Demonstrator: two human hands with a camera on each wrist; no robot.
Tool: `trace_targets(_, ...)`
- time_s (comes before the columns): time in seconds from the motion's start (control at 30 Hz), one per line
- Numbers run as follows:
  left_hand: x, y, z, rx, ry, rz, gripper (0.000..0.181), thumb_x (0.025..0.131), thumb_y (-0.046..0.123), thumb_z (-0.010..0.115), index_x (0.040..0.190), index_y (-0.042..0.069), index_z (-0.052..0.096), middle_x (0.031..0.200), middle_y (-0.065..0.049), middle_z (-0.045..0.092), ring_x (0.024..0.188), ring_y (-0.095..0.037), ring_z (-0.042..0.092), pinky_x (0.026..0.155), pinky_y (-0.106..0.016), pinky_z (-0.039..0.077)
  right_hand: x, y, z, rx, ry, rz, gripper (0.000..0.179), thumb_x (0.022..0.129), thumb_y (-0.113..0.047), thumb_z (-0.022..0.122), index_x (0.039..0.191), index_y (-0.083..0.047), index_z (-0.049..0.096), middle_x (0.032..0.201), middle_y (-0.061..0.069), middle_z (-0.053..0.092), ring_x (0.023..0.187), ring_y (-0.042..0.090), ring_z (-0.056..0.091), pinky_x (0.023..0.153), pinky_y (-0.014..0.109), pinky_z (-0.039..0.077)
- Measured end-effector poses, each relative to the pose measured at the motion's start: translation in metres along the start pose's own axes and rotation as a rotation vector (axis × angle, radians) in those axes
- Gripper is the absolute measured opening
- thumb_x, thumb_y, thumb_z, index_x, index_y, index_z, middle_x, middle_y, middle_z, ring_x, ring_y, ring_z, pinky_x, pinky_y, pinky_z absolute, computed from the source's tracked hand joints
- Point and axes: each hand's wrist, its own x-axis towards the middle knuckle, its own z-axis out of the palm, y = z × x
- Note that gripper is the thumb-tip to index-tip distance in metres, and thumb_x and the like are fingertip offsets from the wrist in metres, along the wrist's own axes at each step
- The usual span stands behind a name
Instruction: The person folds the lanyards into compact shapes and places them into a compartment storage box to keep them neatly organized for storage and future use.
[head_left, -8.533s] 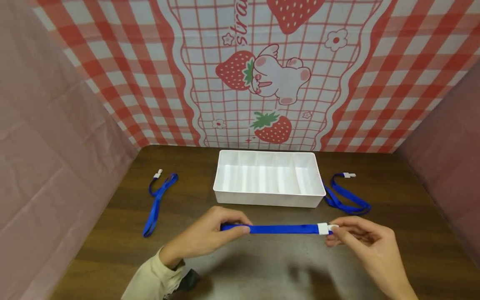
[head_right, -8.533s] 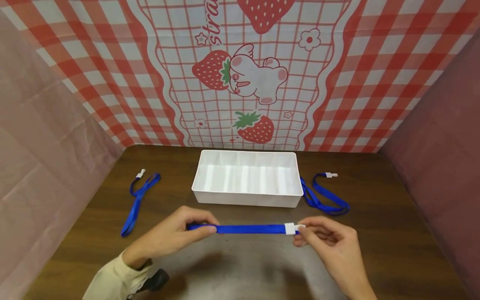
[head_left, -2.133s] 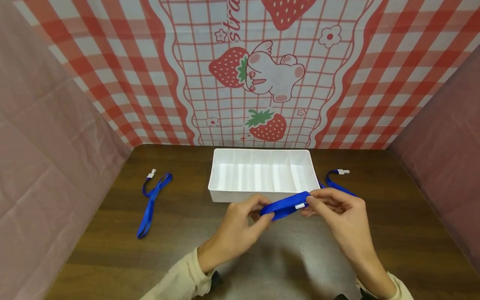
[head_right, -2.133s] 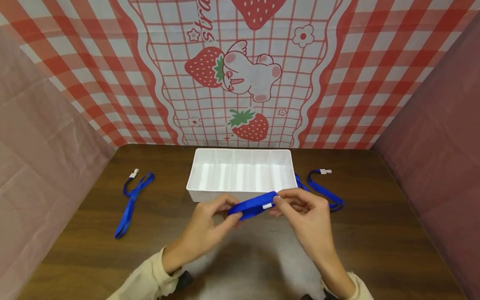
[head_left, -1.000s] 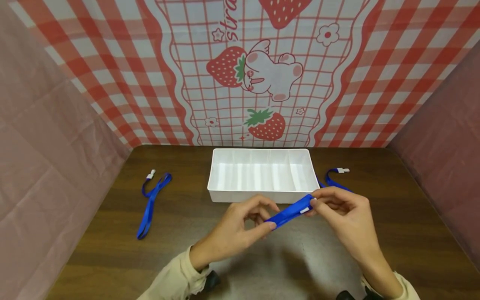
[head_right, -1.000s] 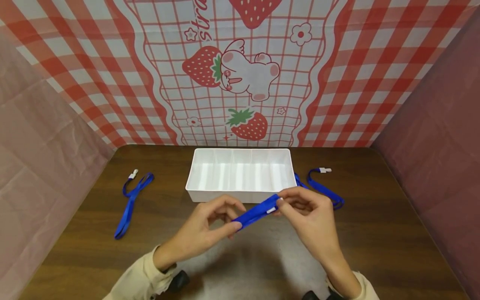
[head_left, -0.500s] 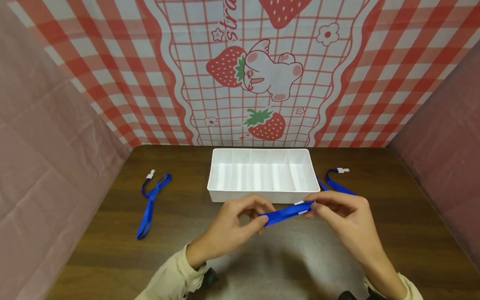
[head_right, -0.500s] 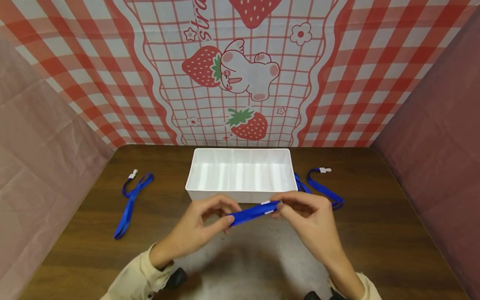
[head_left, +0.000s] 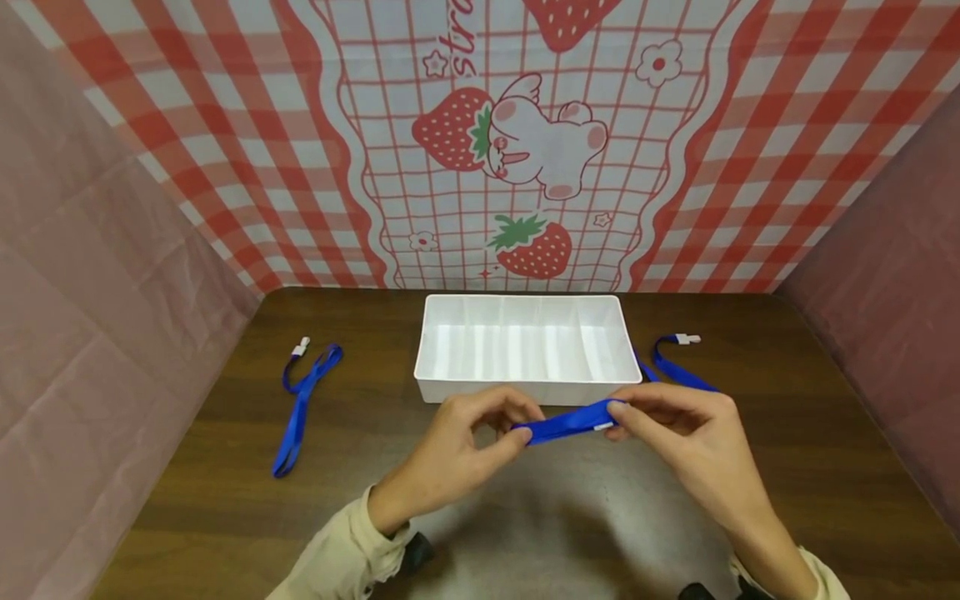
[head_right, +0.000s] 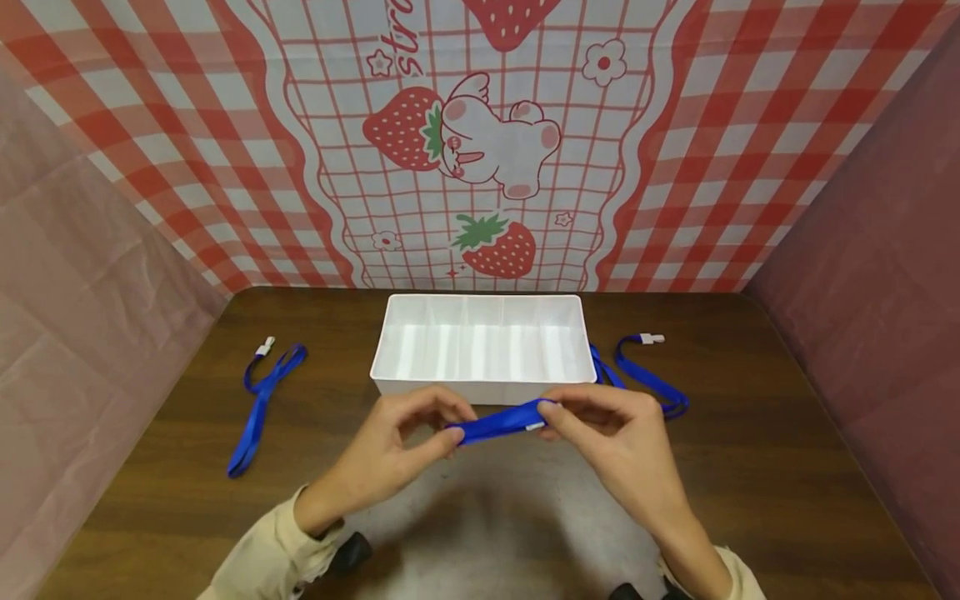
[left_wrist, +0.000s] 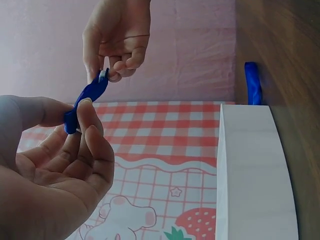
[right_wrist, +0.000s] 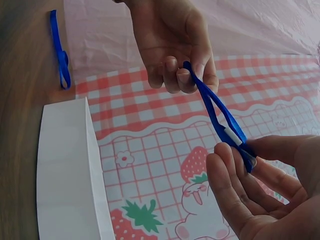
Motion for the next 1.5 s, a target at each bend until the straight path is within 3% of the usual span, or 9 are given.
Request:
trace_targets(0.2,0.000,0.000,-0.001,0.008,0.004,-0.011,0.017,0.091,0.003,0.067,0.106,0.012,0.068,0.088,0.004,0.069,0.075,-0.009,0.063,0.065,-0.027,0.054,0.000,-0.001,-0.001,-0.033,-0.016,-0.021,0.008,0.092,-0.002,0.069,0.098,0.000,0.073,0.079,0.012,0.074,0.068,0.027,0.072,0.063,0.028,0.058)
trace_targets(0.47,0.000,0.001,-0.005,-0.033,-0.016,0.037,0.014,0.093,0.004,0.067,0.106,0.010,0.068,0.092,-0.001,0.070,0.076,-0.010,0.063,0.067,-0.027,0.055,-0.001,0.000,-0.001,-0.026,-0.057,-0.036,0.008,0.091,0.001,0.069,0.098,0.000,0.073,0.081,0.011,0.073,0.069,0.024,0.072,0.062,0.028,0.058)
trace_targets(0.67,-0.002,0.006,-0.011,-0.222,-0.205,0.143,0.012,0.093,-0.003,0.064,0.103,0.000,0.069,0.086,-0.011,0.071,0.072,-0.013,0.067,0.067,-0.033,0.059,-0.001,0.001,-0.002,-0.023,-0.122,-0.020,0.009,0.091,-0.001,0.070,0.100,-0.002,0.072,0.085,0.009,0.074,0.071,0.023,0.073,0.063,0.030,0.058)
trace_targets(0.8,-0.002,0.007,-0.014,-0.270,-0.305,0.193,0.017,0.092,-0.006,0.061,0.107,-0.003,0.068,0.090,-0.014,0.073,0.081,-0.014,0.072,0.074,-0.037,0.060,-0.002,0.001,0.000,0.003,-0.140,-0.035,0.011,0.091,0.001,0.070,0.100,-0.003,0.072,0.084,0.010,0.073,0.070,0.024,0.073,0.062,0.031,0.058)
trace_targets(0.9,-0.003,0.008,-0.015,-0.243,-0.314,0.218,0.018,0.090,-0.005,0.064,0.108,-0.002,0.068,0.091,-0.012,0.074,0.087,-0.013,0.073,0.077,-0.037,0.060,-0.002,0.001,0.000,0.018,-0.148,-0.041,0.012,0.091,0.002,0.069,0.101,-0.003,0.072,0.084,0.010,0.073,0.070,0.024,0.073,0.062,0.031,0.058)
trace_targets(1.1,-0.002,0.006,-0.015,-0.220,-0.241,0.242,0.013,0.086,-0.004,0.074,0.098,0.000,0.073,0.092,-0.008,0.068,0.082,-0.013,0.063,0.072,-0.031,0.056,-0.002,0.005,0.005,0.103,-0.188,-0.057,0.014,0.091,0.006,0.066,0.103,0.002,0.071,0.088,0.013,0.073,0.071,0.026,0.073,0.065,0.033,0.059)
trace_targets(1.3,0.000,0.007,-0.016,-0.332,-0.372,0.259,0.015,0.085,-0.015,0.068,0.095,-0.004,0.070,0.120,-0.023,0.064,0.115,-0.029,0.062,0.098,-0.044,0.051,-0.003,0.007,0.012,0.087,-0.259,-0.019,0.013,0.093,-0.002,0.067,0.104,-0.005,0.073,0.090,0.009,0.074,0.074,0.026,0.073,0.067,0.039,0.060)
trace_targets(1.4,0.000,0.007,-0.014,-0.297,-0.412,0.265,0.010,0.090,-0.011,0.065,0.096,-0.004,0.067,0.121,-0.024,0.066,0.116,-0.027,0.064,0.093,-0.042,0.054,-0.003,0.008,0.016,0.076,-0.267,-0.028,0.013,0.093,-0.002,0.067,0.104,-0.006,0.073,0.091,0.008,0.074,0.075,0.025,0.073,0.067,0.039,0.060)
trace_targets(1.5,0.000,0.005,-0.013,-0.200,-0.367,0.262,0.010,0.093,-0.005,0.065,0.100,0.000,0.069,0.111,-0.017,0.071,0.105,-0.019,0.068,0.082,-0.035,0.058,-0.005,0.009,0.020,0.079,-0.250,-0.036,0.013,0.093,-0.001,0.068,0.103,-0.006,0.074,0.092,0.008,0.074,0.076,0.024,0.074,0.067,0.038,0.060)
